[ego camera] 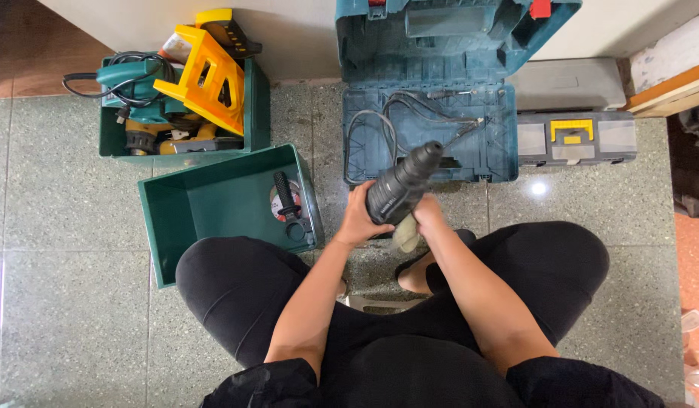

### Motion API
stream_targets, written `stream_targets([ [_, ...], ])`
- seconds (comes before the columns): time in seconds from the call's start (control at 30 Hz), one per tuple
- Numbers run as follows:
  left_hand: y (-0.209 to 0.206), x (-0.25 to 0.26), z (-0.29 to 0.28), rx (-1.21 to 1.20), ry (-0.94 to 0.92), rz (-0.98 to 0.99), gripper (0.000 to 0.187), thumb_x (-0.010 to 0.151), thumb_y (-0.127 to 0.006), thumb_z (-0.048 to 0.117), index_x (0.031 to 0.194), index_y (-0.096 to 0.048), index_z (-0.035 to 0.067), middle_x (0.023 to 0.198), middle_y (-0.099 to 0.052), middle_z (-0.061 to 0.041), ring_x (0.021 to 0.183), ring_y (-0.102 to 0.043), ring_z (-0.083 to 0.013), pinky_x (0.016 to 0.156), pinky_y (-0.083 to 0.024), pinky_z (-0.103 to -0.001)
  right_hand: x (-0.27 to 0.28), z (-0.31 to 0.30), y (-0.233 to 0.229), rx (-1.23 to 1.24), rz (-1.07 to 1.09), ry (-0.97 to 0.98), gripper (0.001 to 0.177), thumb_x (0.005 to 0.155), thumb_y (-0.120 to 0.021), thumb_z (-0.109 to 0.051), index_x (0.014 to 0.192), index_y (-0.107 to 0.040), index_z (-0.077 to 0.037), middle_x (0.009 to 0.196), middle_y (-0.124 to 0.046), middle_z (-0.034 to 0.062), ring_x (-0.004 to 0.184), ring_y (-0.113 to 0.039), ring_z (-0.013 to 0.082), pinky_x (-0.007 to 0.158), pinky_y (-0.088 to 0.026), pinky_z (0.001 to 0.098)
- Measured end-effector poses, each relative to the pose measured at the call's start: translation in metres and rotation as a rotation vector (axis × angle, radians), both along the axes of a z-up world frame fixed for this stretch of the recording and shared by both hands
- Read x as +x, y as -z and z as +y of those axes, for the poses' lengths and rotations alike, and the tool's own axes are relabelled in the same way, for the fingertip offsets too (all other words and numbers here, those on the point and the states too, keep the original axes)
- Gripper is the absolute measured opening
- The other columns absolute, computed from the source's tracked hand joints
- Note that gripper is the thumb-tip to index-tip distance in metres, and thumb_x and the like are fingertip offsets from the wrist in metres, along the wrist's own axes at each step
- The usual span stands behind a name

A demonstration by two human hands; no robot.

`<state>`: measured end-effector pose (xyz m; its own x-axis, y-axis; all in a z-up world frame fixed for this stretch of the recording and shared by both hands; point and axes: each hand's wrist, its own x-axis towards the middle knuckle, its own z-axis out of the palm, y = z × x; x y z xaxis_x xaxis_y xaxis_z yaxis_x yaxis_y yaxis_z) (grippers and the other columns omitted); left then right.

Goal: The person sits on the floor and organizes tools from a green toolbox into a teal toolbox. They wipe each item with a cloth before placing it into the teal toolbox, including a yellow plastic piece, a black plastic piece, a circular saw blade, a drill, and a drill bit.

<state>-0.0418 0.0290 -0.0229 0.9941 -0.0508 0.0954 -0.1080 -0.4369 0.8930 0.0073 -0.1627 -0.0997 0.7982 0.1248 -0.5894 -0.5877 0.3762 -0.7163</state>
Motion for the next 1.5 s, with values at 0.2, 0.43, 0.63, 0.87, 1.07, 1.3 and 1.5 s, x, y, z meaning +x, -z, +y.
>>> stream_targets([
  [0.2, -0.034, 0.003, 0.038, -0.131, -0.038, 0.048, 0.115, 0.052, -0.101, 0.033, 0.148, -0.046, -0.001, 0.137, -0.062, -0.017, 0.129, -0.061, -0.0320, 0.113, -0.044, -0.039, -0.007, 0.017, -0.034, -0.118, -0.104, -0.069, 0.020, 0.099, -0.061, -0.011, 0.100, -0.073, 0.004, 0.093, -0.075, 0.0137, 0.076, -0.070, 0.0225, 0.071, -0.057, 0.0390],
  [0.43, -0.025, -0.003, 0.069, -1.078, -0.165, 0.137, 0.093, 0.071, -0.088, 0.023, 0.149, -0.045, -0.002, 0.134, -0.063, -0.017, 0.123, -0.063, -0.0311, 0.109, -0.049, -0.042, -0.014, 0.024, -0.136, -0.564, -0.884, -0.468, 0.037, 0.095, -0.070, -0.008, 0.131, -0.071, 0.001, 0.127, -0.063, 0.0242, 0.109, -0.064, 0.0286, 0.093, -0.049, 0.0470],
  [0.63, 0.021, -0.004, 0.088, -1.403, -0.288, 0.014, 0.072, 0.085, -0.076, 0.028, 0.146, -0.047, 0.002, 0.136, -0.062, -0.013, 0.125, -0.062, -0.0300, 0.108, -0.050, -0.044, 0.026, 0.007, -0.236, -1.178, -0.495, -1.289, 0.030, 0.092, -0.064, -0.015, 0.115, -0.081, -0.020, 0.108, -0.076, 0.0128, 0.090, -0.077, 0.0273, 0.086, -0.060, 0.0414],
  [0.87, 0.050, -0.002, 0.102, -1.644, -0.389, 0.118, 0.064, 0.092, -0.072, 0.032, 0.142, -0.052, -0.002, 0.134, -0.064, -0.018, 0.121, -0.063, -0.0356, 0.106, -0.051, -0.049, -0.016, 0.046, -0.274, -0.960, -0.973, -1.255, 0.065, 0.087, -0.074, -0.023, 0.149, -0.055, -0.014, 0.117, -0.069, 0.0168, 0.102, -0.068, 0.0314, 0.084, -0.053, 0.0451],
  [1.07, 0.020, 0.002, 0.095, -1.388, -0.312, -0.024, 0.068, 0.088, -0.073, 0.023, 0.147, -0.047, 0.003, 0.138, -0.060, -0.013, 0.127, -0.059, -0.0308, 0.110, -0.048, -0.045, 0.022, 0.014, -0.312, -1.024, -0.503, -1.614, 0.042, 0.081, -0.068, -0.009, 0.115, -0.086, -0.027, 0.112, -0.084, 0.0046, 0.092, -0.080, 0.0196, 0.080, -0.060, 0.0350],
  [1.3, -0.007, -0.002, 0.076, -1.347, -0.233, -0.002, 0.077, 0.085, -0.073, 0.020, 0.152, -0.042, 0.001, 0.140, -0.060, -0.014, 0.129, -0.058, -0.0303, 0.112, -0.047, -0.042, 0.009, 0.091, -0.295, -0.599, -1.154, -0.570, 0.038, 0.099, -0.070, -0.016, 0.136, -0.059, -0.018, 0.149, -0.056, 0.0207, 0.129, -0.057, 0.0360, 0.106, -0.045, 0.0427],
  [1.5, -0.004, -0.006, 0.077, -1.280, -0.283, 0.015, 0.074, 0.085, -0.073, 0.017, 0.151, -0.042, 0.003, 0.140, -0.059, -0.014, 0.129, -0.058, -0.0290, 0.112, -0.046, -0.041, -0.030, 0.098, -0.224, -0.899, -0.920, -0.651, 0.080, 0.092, -0.070, -0.014, 0.163, -0.036, -0.025, 0.127, -0.062, 0.0230, 0.116, -0.065, 0.0366, 0.102, -0.053, 0.0407],
])
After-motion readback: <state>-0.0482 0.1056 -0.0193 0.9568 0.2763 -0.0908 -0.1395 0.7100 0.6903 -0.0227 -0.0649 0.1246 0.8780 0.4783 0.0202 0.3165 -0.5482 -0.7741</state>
